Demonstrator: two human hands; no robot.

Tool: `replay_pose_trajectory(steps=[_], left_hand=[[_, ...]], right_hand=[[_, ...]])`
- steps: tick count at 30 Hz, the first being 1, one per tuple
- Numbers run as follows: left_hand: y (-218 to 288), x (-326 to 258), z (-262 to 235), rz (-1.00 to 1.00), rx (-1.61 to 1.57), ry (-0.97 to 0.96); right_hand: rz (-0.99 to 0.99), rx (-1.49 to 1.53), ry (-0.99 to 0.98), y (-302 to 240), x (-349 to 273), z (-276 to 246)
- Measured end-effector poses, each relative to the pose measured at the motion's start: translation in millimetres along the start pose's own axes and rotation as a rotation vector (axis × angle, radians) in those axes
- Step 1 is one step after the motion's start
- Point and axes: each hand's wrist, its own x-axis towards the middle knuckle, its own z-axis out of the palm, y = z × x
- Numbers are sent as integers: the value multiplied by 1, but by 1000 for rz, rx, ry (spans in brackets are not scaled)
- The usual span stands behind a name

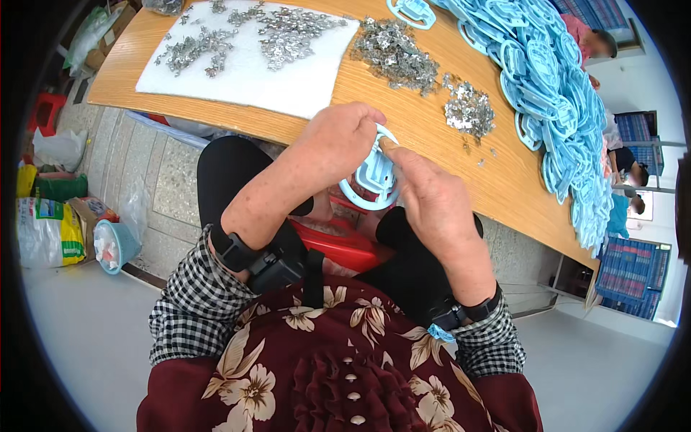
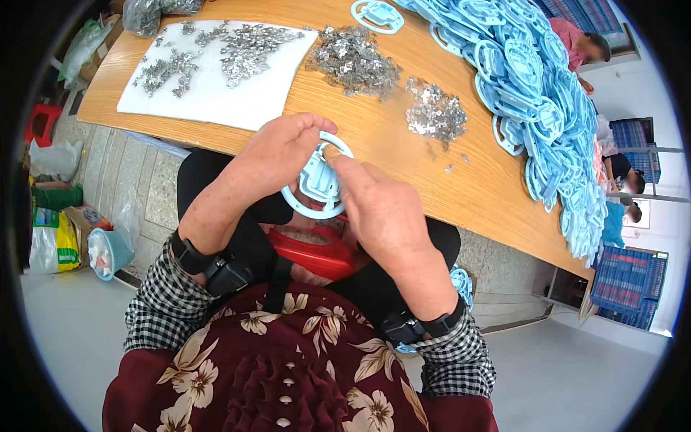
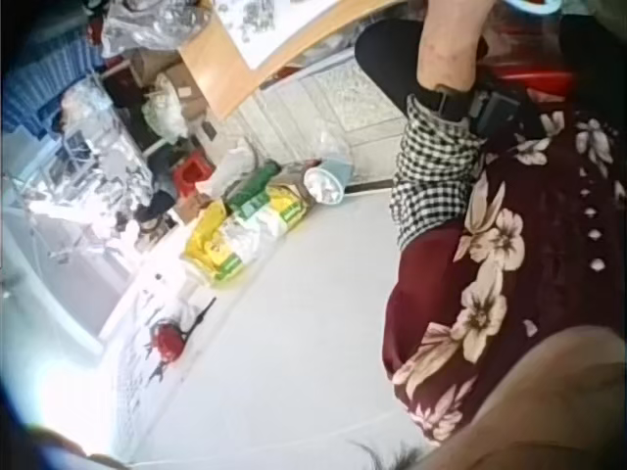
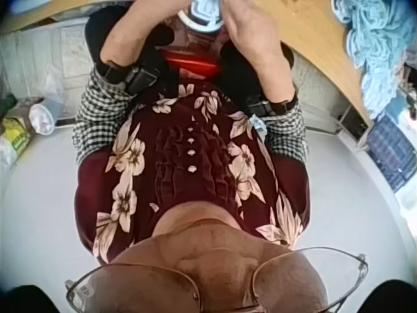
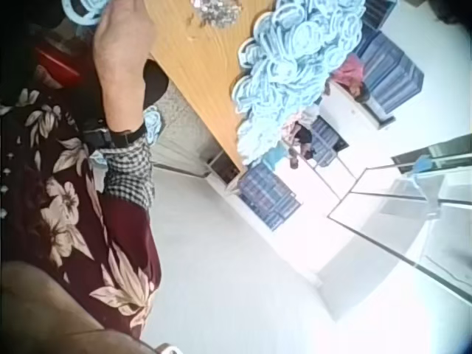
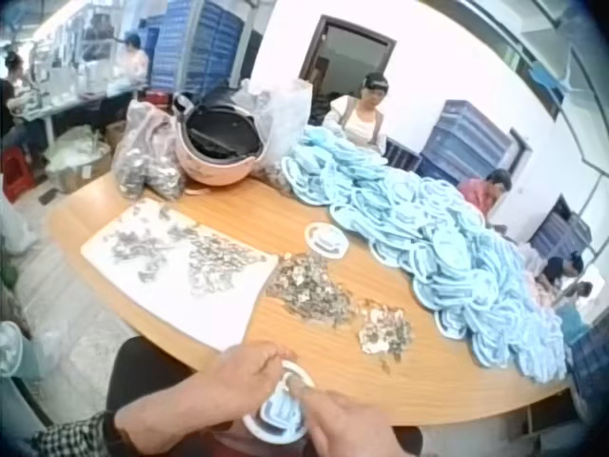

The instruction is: Assembling small metal components into blue circular plastic frames using a needle tool.

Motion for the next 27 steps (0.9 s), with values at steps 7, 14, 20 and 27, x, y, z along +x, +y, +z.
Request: replay_pose_trajectory(steps=[7,14,20,27], left_hand=[[4,-2,2,-43,-62,6],[3,0,3,-29,-31,6],[2,-1,2,-23,32,36],[11,-4,1,-29,82,33]], right_hand=[[148,0,35,-2,1,-11],[29,-241,-17,0,1,-10],[7,-344,-66,-8,5,-14],[-130,-610,-206,-28,20,-31]])
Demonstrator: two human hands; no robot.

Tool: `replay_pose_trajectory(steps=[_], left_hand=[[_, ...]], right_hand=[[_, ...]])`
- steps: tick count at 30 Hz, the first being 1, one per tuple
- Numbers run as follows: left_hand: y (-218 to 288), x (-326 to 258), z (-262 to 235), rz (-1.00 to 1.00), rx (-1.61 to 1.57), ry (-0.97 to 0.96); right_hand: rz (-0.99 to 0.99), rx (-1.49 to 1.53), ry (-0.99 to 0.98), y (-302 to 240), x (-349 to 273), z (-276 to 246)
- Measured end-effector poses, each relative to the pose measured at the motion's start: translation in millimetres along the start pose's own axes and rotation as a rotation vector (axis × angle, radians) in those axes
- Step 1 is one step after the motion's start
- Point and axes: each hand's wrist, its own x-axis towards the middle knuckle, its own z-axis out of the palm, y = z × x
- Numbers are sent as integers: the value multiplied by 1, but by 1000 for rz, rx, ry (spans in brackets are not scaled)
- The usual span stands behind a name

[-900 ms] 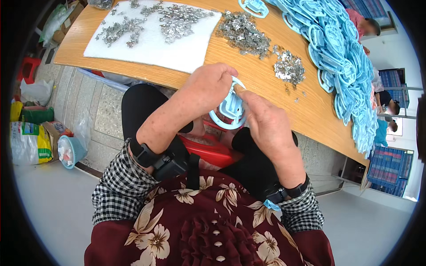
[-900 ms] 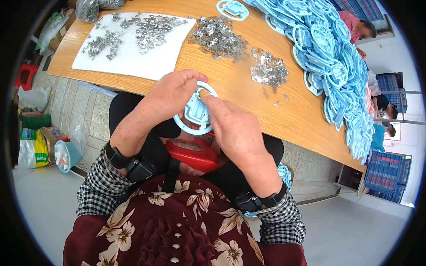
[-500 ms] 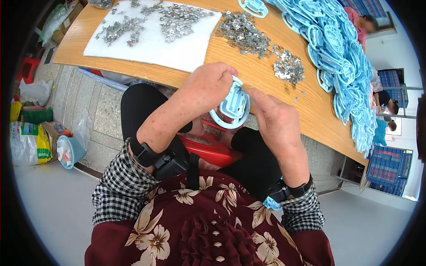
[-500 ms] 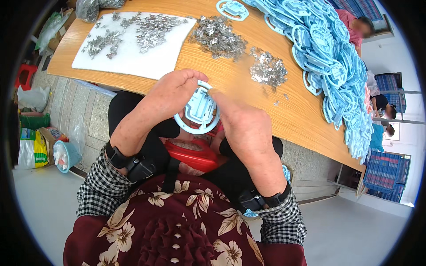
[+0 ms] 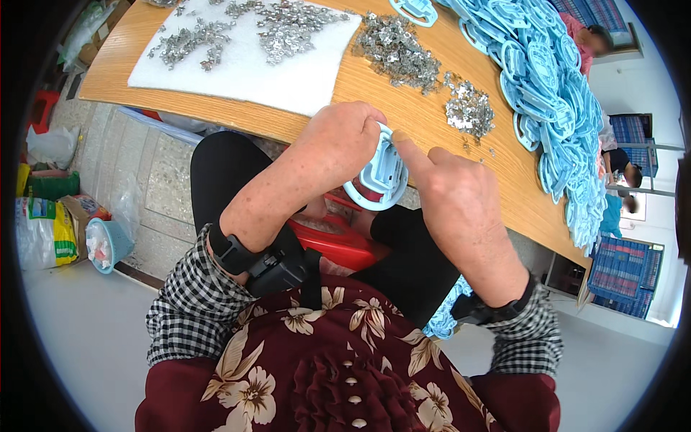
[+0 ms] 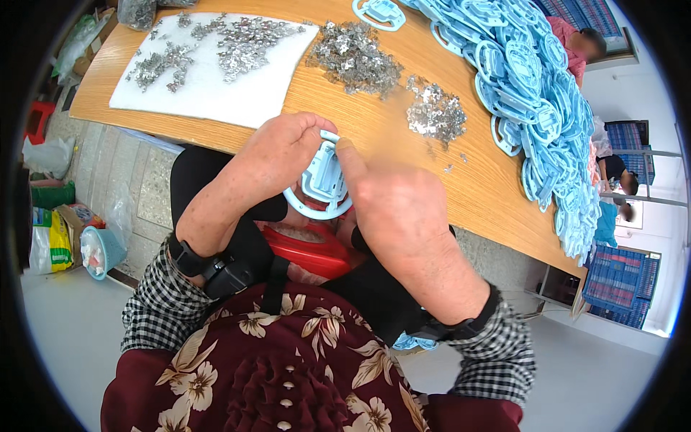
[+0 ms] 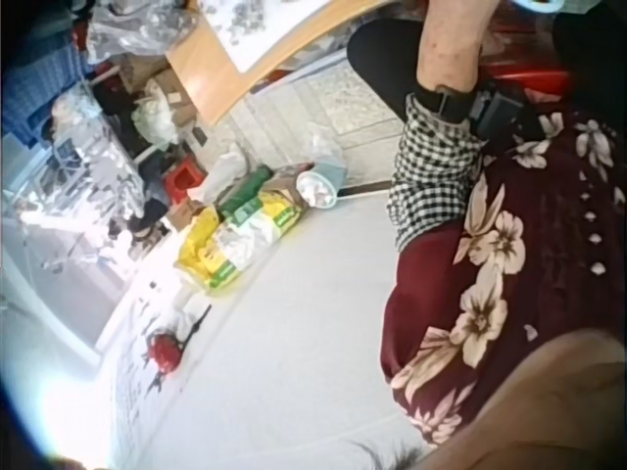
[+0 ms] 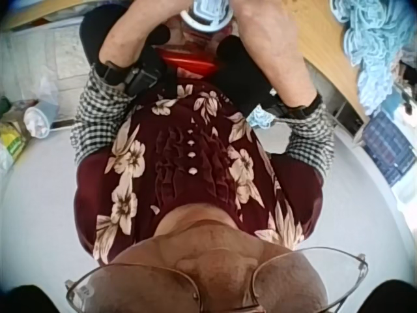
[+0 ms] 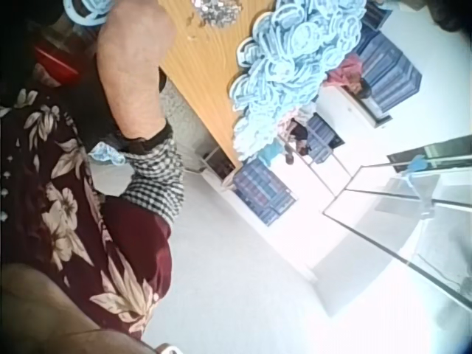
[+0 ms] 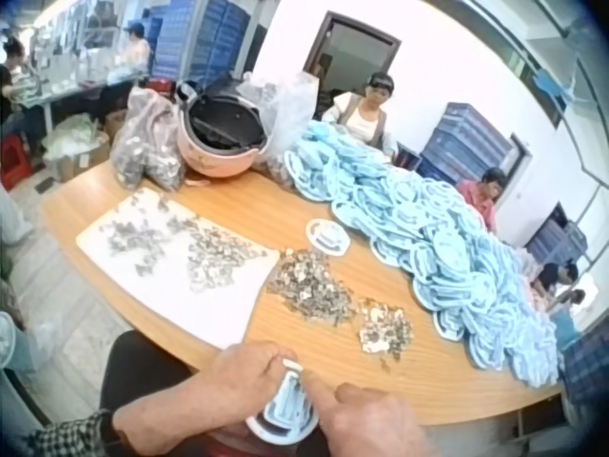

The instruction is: Assembling small metal components into blue circular plastic frames using a needle tool.

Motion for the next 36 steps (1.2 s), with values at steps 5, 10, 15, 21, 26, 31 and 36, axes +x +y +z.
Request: replay_pose_trajectory(steps=[5,10,15,21,26,31,36], left_hand=[[-1,0,-2,87,119,25],[-3,1,2,109,110,62],[-5,0,2,84,62,41],[-1,2,1,35,65,2],[-5,5,2,58,71,-3],[1,3,-1,33,62,-17],[-1,3,-1,33,51,-14]], right_hand=[[-174,-157,-108,3,16,-12],[-245,-255,-129,2,18,-16],[-205,-33,-20,19,6,-5],[-129,97,43,27,-2,17],[-124,122,-14,33,6,16],[-118,201,-129,42,21,6],[-38,300,-276,51,22,12]])
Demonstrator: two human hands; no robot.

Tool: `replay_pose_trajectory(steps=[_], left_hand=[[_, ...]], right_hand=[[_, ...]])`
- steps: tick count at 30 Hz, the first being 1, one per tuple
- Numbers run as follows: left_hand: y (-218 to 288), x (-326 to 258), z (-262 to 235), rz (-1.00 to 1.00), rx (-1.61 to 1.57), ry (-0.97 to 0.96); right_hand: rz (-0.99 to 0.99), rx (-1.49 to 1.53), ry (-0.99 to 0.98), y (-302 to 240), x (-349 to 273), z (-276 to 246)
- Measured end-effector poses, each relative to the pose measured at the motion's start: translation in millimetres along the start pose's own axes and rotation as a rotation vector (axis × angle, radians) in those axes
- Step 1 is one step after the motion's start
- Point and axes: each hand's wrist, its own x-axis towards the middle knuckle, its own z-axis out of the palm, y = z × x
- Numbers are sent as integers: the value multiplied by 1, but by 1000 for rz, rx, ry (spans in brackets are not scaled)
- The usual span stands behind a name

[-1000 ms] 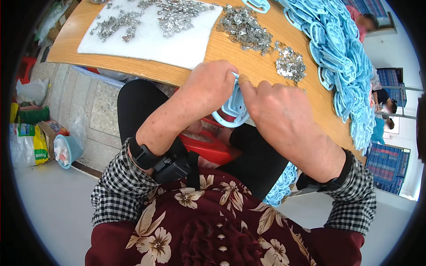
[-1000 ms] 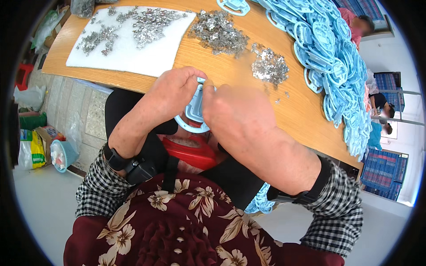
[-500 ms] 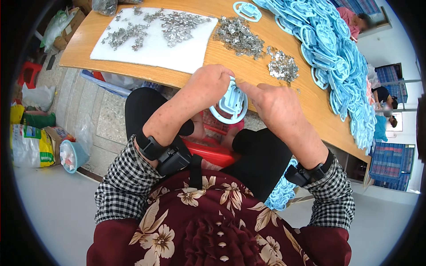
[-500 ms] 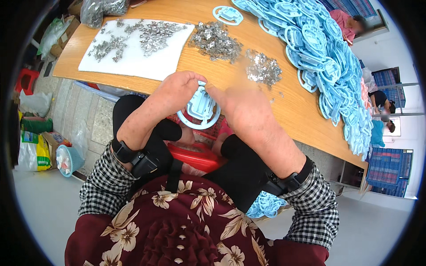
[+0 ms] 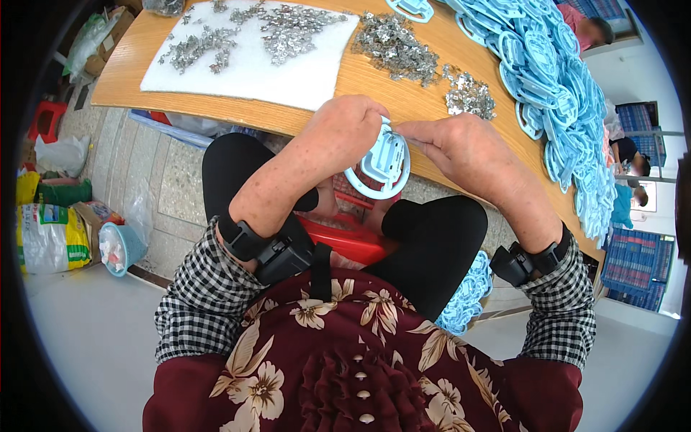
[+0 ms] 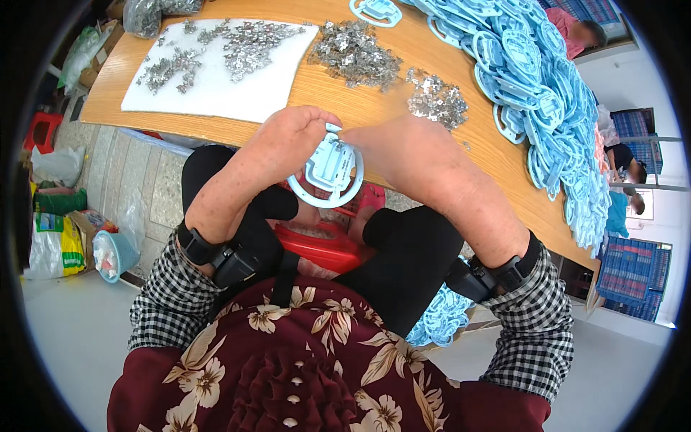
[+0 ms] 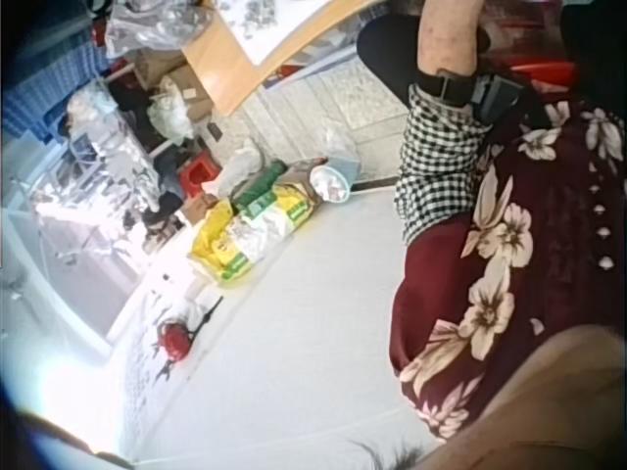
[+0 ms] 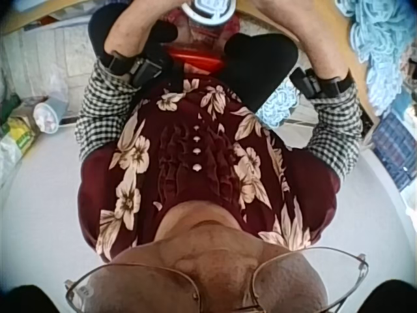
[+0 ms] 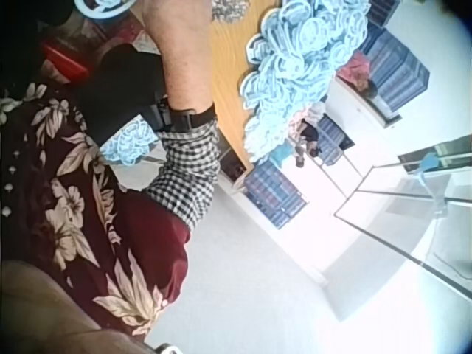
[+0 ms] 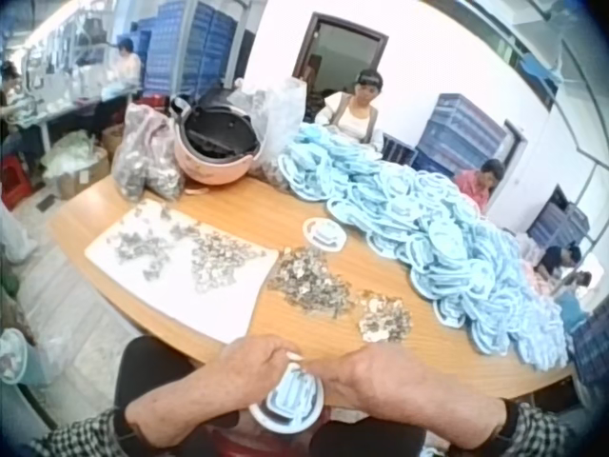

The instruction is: Assembling small metal components into blue circular plastic frames using a needle tool.

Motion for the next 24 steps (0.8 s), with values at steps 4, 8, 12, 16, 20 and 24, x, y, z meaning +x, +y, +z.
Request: replay_pose_trajectory(steps=[4,8,12,16,20,24], left_hand=[[3,-1,0,-62,-27,-13],[4,-2,0,-64,-16,-7],[3,-3,0,-75,-26,-6],[5,-2,-1,-78,-9,-18],[0,1,2,36,70,-1],[7,2,0,45,104,-19]], right_hand=[[-112,10,178,-10,-6,3],[-124,-115,264,-10,-14,9],[-139,-158,277,-14,-15,10],[-124,-207,245,-20,-14,5],[-154,-326,177,-31,-9,-7],[-239,-440,127,-46,1,-19]])
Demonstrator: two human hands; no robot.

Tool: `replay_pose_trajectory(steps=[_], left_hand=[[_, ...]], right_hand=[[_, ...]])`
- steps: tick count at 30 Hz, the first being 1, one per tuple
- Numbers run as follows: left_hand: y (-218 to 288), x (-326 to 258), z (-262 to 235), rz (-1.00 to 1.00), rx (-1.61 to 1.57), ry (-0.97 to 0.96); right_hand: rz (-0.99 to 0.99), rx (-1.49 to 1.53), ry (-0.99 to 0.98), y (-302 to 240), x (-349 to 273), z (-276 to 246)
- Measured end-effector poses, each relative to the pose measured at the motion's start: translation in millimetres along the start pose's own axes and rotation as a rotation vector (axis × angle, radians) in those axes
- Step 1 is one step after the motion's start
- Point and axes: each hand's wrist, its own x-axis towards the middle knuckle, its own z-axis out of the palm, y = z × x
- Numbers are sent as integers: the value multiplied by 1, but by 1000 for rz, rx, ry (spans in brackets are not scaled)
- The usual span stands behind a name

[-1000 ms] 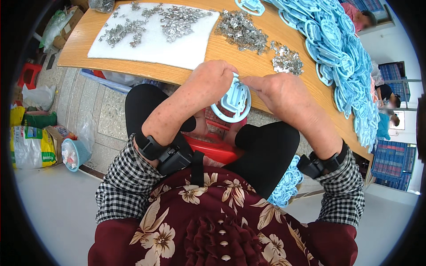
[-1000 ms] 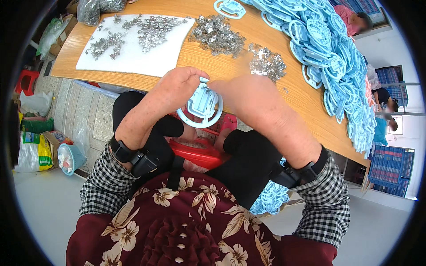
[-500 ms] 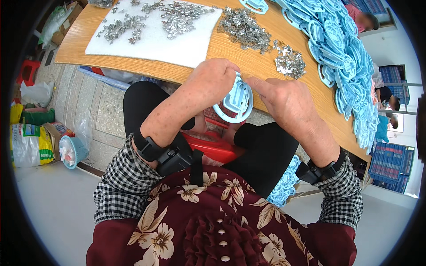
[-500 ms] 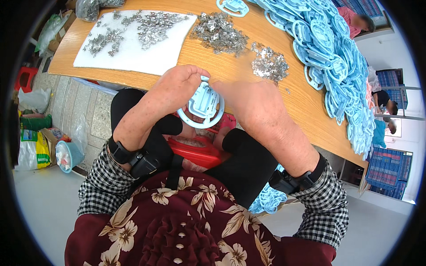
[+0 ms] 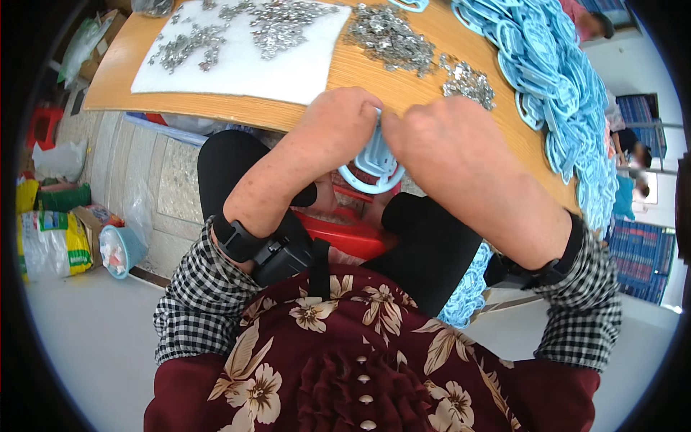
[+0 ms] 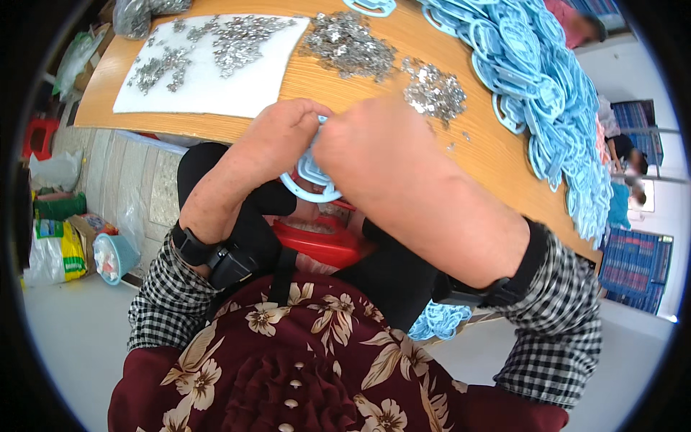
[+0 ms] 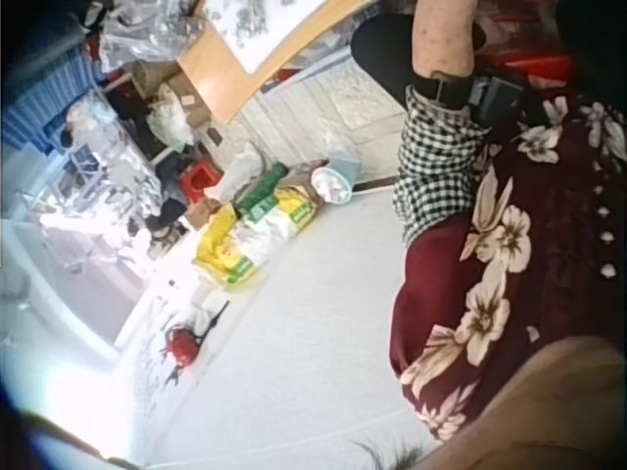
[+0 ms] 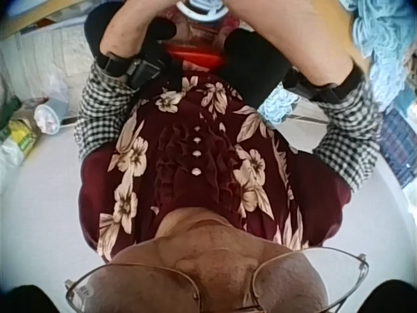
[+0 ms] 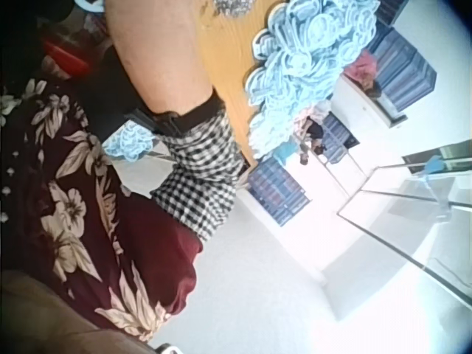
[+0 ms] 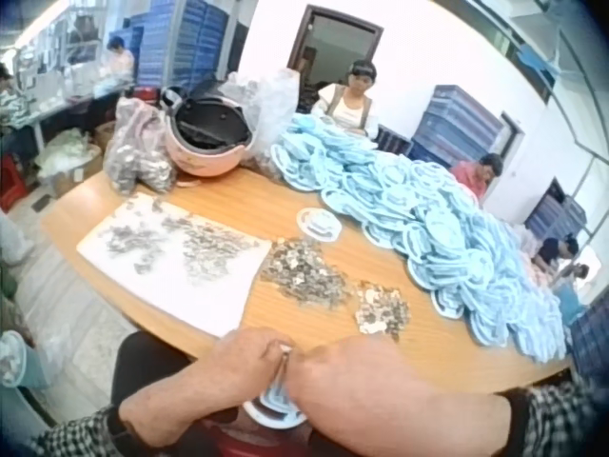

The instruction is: Assembling small metal components into blue circular plastic frames using a needle tool.

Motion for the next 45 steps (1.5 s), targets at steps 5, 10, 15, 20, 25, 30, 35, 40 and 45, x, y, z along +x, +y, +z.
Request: replay_pose_trajectory(steps=[5,10,15,20,25,30,35,40,45], left_hand=[[-9,-5,0,-41,-88,33],[-5,-27,1,-104,-478,-11],[8,-46,18,-99,-803,-108],[9,-50,24,40,-687,-235],[0,-50,32,424,-181,-79],[8,-60,28,-116,-1033,-382],[-3,-60,41,-64,-1213,-466],[6,-65,40,-41,-1072,-431],[-1,-62,45,21,-1079,-403]], right_hand=[[-9,29,-33,2,-2,-6],[304,368,300,0,-42,37],[748,1812,223,-27,-66,66],[781,1952,280,-24,-83,66],[625,2160,396,-25,-88,57],[647,1410,761,-44,-74,82],[694,1421,706,-61,-63,72],[705,1498,569,-56,-65,83],[644,1826,662,-60,-63,83]])
